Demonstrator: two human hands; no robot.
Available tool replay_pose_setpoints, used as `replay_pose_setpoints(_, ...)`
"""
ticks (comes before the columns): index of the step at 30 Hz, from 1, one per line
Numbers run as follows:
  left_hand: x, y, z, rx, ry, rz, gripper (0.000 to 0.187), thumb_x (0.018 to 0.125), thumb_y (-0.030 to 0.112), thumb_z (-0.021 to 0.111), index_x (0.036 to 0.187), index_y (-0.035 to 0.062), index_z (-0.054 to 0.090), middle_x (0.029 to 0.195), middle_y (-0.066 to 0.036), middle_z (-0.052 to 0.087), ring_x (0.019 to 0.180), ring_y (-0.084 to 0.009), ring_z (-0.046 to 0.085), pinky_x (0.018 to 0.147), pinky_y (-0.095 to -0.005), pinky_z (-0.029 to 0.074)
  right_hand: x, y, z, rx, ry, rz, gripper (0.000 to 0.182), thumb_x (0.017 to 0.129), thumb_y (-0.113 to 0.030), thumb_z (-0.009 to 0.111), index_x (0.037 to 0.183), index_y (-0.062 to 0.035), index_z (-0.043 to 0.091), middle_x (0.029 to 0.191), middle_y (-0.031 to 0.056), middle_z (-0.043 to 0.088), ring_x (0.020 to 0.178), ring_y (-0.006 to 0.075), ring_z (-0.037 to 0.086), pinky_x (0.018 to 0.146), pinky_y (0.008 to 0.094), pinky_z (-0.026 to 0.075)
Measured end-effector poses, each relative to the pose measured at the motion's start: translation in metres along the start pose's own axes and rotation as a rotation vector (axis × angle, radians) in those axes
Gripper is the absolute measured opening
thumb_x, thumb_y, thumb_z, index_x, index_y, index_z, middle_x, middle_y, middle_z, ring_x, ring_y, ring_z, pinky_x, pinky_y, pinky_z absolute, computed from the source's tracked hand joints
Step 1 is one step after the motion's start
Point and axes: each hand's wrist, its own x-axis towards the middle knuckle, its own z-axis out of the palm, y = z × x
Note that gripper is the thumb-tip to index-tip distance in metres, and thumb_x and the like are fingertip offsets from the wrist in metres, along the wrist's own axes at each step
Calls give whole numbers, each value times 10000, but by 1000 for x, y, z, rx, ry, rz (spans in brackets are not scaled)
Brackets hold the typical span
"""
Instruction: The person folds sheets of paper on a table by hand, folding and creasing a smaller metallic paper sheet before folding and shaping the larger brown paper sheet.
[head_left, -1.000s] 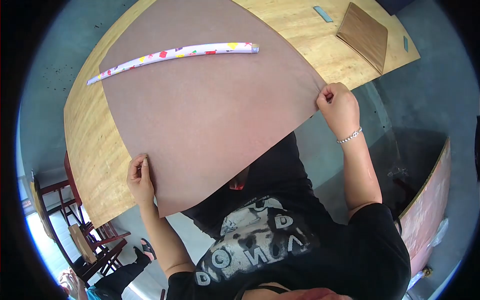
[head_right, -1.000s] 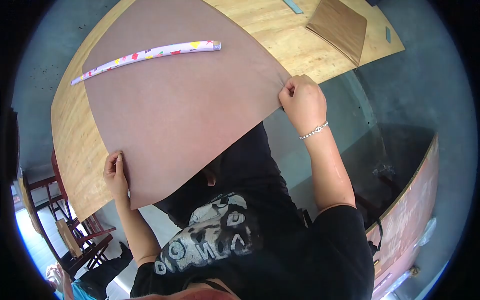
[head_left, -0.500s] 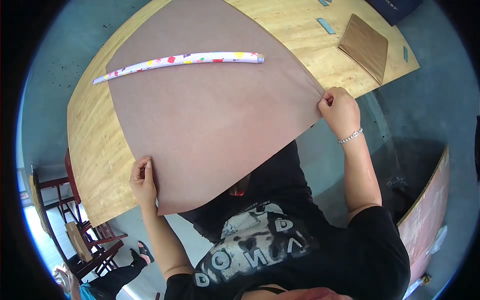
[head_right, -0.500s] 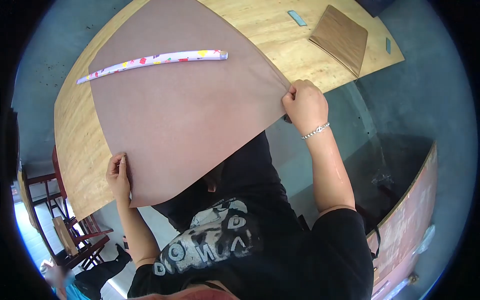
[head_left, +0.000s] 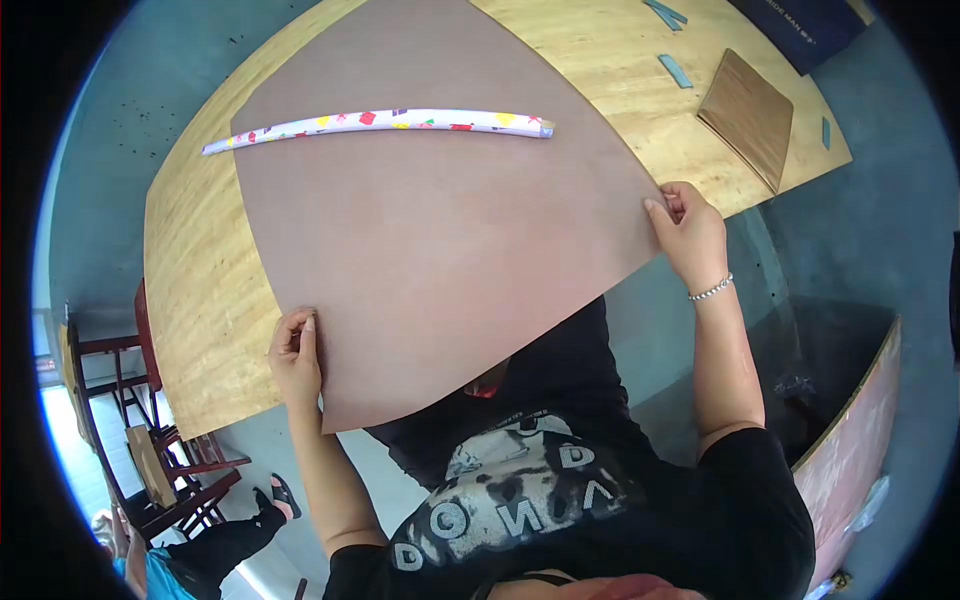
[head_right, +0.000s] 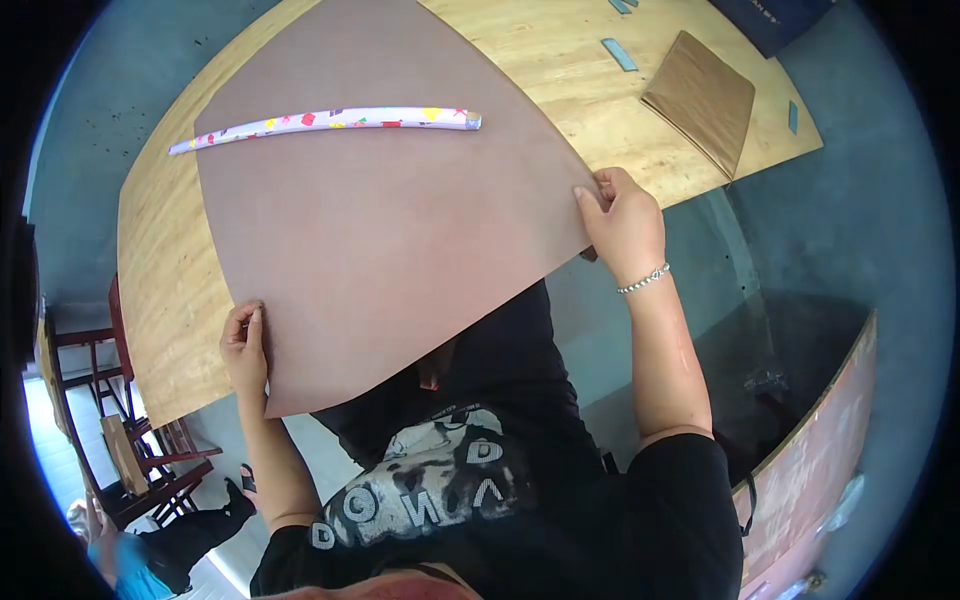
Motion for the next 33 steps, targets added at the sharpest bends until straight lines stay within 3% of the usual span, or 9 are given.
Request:
replay_pose_setpoints(4,0,3,0,-33,-21,26,83,945,32,631,992,-18,678,1062,-78,681,1001,-158,624,917,-284,477,4,-5,1,-60,-47,97,217,870,-242,703,877,-28,670,798,150,698,710,300,674,662,393,524)
replay_pose_setpoints(7,1,0,0,-12,-19,84,78,944,22,626,989,-15,678,1057,-80,678,1009,-166,621,920,-287,473,3,3,6,-98,-18,44,211,874,-219,699,817,-22,650,804,152,679,710,322,657,657,411,516)
replay_pose_setpoints(9,-1,2,0,-26,-23,85,79,944,18,622,989,-15,677,1061,-83,678,1017,-168,619,922,-288,472,3,7,8,-178,95,-102,207,873,-198,698,790,-22,627,795,153,647,715,342,633,655,430,505)
replay_pose_setpoints(33,-3,-2,-4,-34,-4,120,92,929,-1,614,987,-22,682,1056,-99,685,1017,-179,627,922,-292,476,9,15,9,-244,73,-94,218,873,-213,679,785,-19,634,797,158,652,721,345,637,665,433,507)
